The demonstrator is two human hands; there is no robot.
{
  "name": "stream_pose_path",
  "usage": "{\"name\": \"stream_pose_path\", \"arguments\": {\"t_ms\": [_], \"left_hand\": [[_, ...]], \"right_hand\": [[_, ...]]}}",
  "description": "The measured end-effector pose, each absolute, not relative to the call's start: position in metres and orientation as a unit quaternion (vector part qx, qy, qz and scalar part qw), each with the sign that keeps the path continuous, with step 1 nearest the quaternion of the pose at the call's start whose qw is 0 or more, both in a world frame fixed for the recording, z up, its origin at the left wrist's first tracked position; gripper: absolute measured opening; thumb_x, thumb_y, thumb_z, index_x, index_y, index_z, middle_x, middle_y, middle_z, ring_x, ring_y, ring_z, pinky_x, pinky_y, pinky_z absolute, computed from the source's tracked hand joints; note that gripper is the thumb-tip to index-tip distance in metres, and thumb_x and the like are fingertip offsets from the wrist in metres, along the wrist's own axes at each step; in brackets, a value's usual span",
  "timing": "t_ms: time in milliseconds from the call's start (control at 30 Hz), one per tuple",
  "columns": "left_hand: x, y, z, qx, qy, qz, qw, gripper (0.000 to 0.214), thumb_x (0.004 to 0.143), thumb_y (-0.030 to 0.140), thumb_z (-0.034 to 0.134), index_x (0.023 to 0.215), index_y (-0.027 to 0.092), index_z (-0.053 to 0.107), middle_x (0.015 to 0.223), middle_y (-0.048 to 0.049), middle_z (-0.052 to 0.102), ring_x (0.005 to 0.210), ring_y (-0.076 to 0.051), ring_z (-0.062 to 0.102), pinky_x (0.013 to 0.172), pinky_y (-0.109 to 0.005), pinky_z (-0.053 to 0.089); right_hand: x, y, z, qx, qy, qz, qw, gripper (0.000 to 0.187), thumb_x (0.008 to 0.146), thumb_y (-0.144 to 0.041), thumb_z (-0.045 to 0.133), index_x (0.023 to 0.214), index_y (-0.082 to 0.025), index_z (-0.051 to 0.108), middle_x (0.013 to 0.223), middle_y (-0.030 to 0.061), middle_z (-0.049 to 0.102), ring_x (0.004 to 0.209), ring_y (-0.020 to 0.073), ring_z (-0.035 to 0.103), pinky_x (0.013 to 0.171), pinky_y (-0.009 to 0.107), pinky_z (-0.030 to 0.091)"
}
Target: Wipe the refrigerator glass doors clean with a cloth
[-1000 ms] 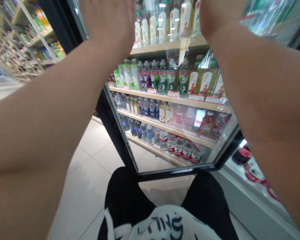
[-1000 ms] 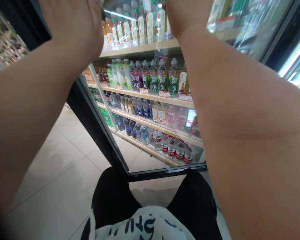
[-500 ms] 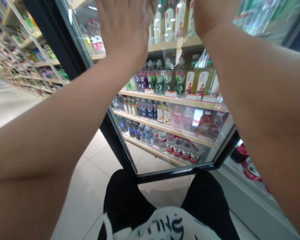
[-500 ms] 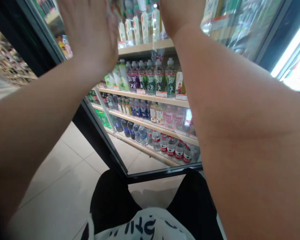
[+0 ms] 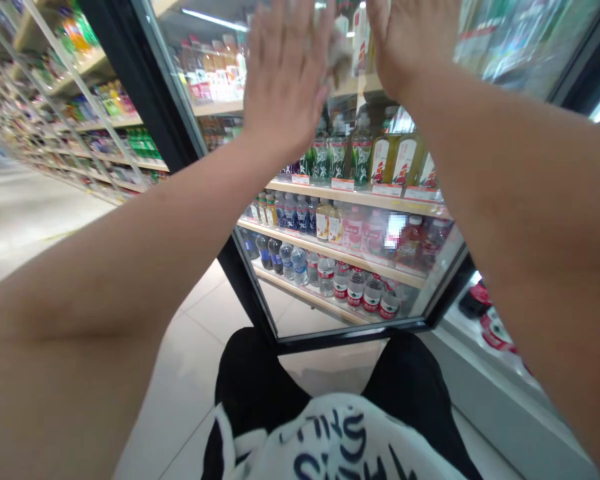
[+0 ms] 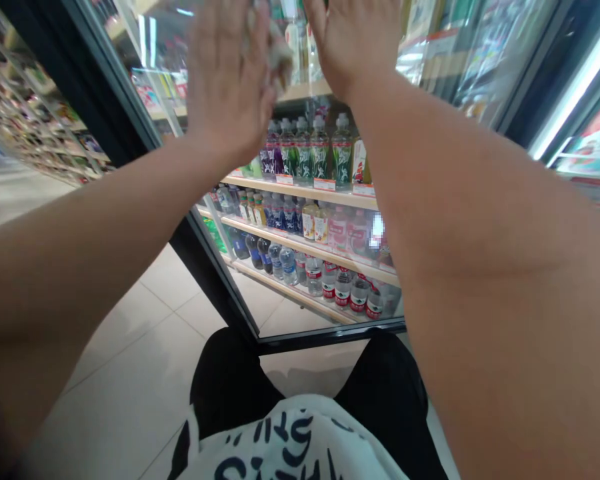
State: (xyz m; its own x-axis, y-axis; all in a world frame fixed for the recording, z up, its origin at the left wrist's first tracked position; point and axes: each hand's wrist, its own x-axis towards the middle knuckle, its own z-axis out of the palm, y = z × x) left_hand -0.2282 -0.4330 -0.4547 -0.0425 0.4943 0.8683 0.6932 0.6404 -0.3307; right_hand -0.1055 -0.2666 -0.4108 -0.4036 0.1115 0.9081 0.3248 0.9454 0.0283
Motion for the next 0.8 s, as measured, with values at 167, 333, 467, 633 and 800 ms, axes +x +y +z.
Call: {"name": "stream_pose_path", "arguments": {"t_ms": [167, 333, 467, 633, 800], "left_hand": [[-0.236, -0.458, -0.454, -0.569, -0.643, -0.041, 0.511, 0.072, 0.104, 0.041, 0.035, 0.171, 0.025, 0.014, 0.177, 0.0043, 0.004, 0.161, -0.023, -0.004, 0.13, -0.057, -0.009], [-0.218, -0.452, -0.449, -0.328, -0.751, -0.217, 0.531, 0.07, 0.105, 0.035, 0.031, 0.169, 0.012, 0.015, 0.176, -0.0024, 0.012, 0.158, -0.02, -0.002, 0.129, -0.049, -0.012], [-0.197, -0.443, -0.472, -0.518, -0.695, -0.136, 0.479, 0.069, 0.1, 0.037, 0.031, 0.168, 0.022, 0.031, 0.174, 0.0052, 0.021, 0.163, -0.025, 0.008, 0.133, -0.047, 0.0], [-0.205, -0.445, -0.446, -0.468, -0.711, -0.148, 0.504, 0.074, 0.098, 0.028, 0.039, 0.17, 0.015, 0.024, 0.176, 0.0021, 0.013, 0.163, -0.028, 0.005, 0.133, -0.054, -0.001], [-0.195, -0.444, -0.456, -0.45, -0.711, -0.19, 0.507, 0.074, 0.1, 0.038, 0.039, 0.169, 0.013, 0.029, 0.175, -0.0016, 0.019, 0.163, -0.032, 0.007, 0.133, -0.052, -0.002]], "right_hand": [[-0.104, -0.261, -0.438, -0.119, -0.814, -0.124, 0.555, 0.071, 0.114, -0.057, 0.018, 0.17, -0.013, 0.02, 0.176, 0.0141, 0.015, 0.164, 0.0343, 0.012, 0.133, 0.055, 0.009], [-0.1, -0.263, -0.459, -0.125, -0.795, -0.128, 0.58, 0.07, 0.113, -0.055, 0.023, 0.17, -0.015, 0.02, 0.176, 0.0139, 0.017, 0.164, 0.0314, 0.013, 0.132, 0.048, 0.012], [-0.101, -0.264, -0.466, -0.114, -0.79, -0.118, 0.591, 0.068, 0.113, -0.051, 0.025, 0.169, -0.013, 0.022, 0.175, 0.0149, 0.019, 0.164, 0.0317, 0.015, 0.132, 0.049, 0.013], [-0.102, -0.269, -0.473, -0.109, -0.779, -0.099, 0.61, 0.068, 0.11, -0.047, 0.025, 0.168, -0.012, 0.025, 0.175, 0.0118, 0.022, 0.163, 0.0308, 0.017, 0.132, 0.048, 0.011], [-0.101, -0.272, -0.476, -0.125, -0.777, -0.1, 0.609, 0.07, 0.106, -0.05, 0.017, 0.168, -0.019, 0.024, 0.176, 0.0019, 0.02, 0.163, 0.0247, 0.016, 0.132, 0.041, 0.009]]}}
